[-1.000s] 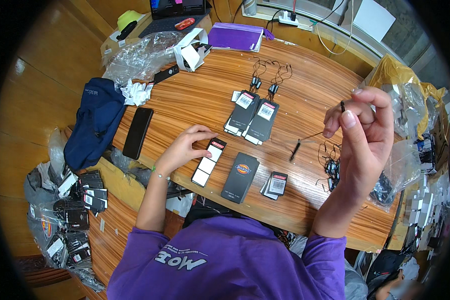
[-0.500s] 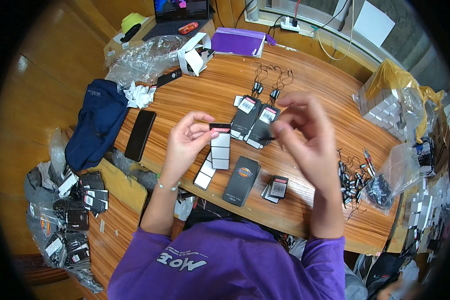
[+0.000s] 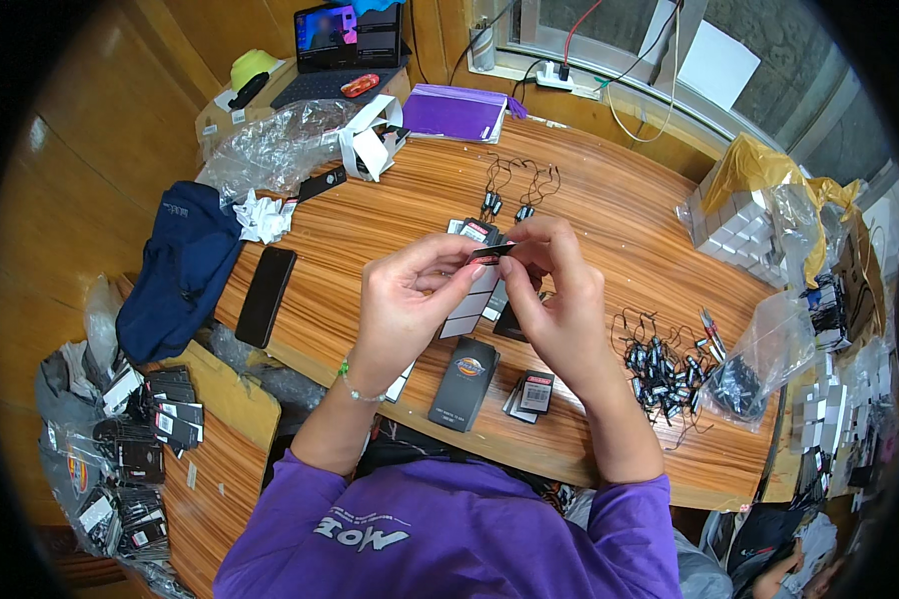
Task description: The person repeatedly picks up small black rectangular boxes and thin black wires, inserts the wires into the boxes, and places the assembled units on the table. The person handles the items one at a time and continues the process throughout the clip.
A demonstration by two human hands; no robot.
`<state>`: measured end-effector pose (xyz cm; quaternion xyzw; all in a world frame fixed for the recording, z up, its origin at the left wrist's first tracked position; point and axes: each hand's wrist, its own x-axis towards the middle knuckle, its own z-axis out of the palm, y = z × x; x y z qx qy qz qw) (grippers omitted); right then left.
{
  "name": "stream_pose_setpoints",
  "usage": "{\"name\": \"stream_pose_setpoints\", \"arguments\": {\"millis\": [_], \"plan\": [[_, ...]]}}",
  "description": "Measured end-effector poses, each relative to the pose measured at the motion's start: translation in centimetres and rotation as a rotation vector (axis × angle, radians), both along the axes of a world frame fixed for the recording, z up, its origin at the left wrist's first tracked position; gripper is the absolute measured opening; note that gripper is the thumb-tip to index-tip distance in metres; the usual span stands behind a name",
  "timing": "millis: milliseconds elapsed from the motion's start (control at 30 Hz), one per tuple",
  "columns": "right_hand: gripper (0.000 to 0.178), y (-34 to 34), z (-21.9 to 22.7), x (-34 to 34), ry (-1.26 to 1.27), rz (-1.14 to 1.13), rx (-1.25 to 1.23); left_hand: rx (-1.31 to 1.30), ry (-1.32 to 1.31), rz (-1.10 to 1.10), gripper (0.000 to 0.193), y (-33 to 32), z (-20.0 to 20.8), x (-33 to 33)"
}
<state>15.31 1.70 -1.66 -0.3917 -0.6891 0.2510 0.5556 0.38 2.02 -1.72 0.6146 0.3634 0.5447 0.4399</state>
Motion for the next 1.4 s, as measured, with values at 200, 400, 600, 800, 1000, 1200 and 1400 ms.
{"name": "stream_pose_setpoints", "arguments": {"millis": [200,400,600,800,1000,1200,1400], "plan": [[0.024,0.0,-0.1,-0.3,0.004,-0.032,0.057,0.044,0.000,0.010,0.020,0.0,0.0,0.2],[0.024,0.1,-0.5,-0.5,0.037,-0.066,0.080,0.025,0.089,0.021,0.019,-0.6,0.5,0.5],[0.021,0.6,-0.5,0.3,0.339,0.195,-0.250,0.466,0.346,0.155,0.019,0.5,0.3,0.1],[0.015,0.9,0.2,1.3,0.453,0.406,-0.437,0.825,0.572,0.326,0.024,1.1,0.9,-0.4],[0.010,1.4,-0.8,1.3,0.683,0.377,-0.487,0.848,0.556,0.189,0.023,1.6,0.7,-0.5],[0.009,2.6,-0.3,3.0,1.008,0.420,-0.245,0.734,0.515,0.141,0.019,1.2,-1.0,-0.3],[0.009,2.5,-0.3,3.0,1.141,0.688,-0.270,0.697,0.558,0.105,0.015,1.4,-2.0,0.3]]}}
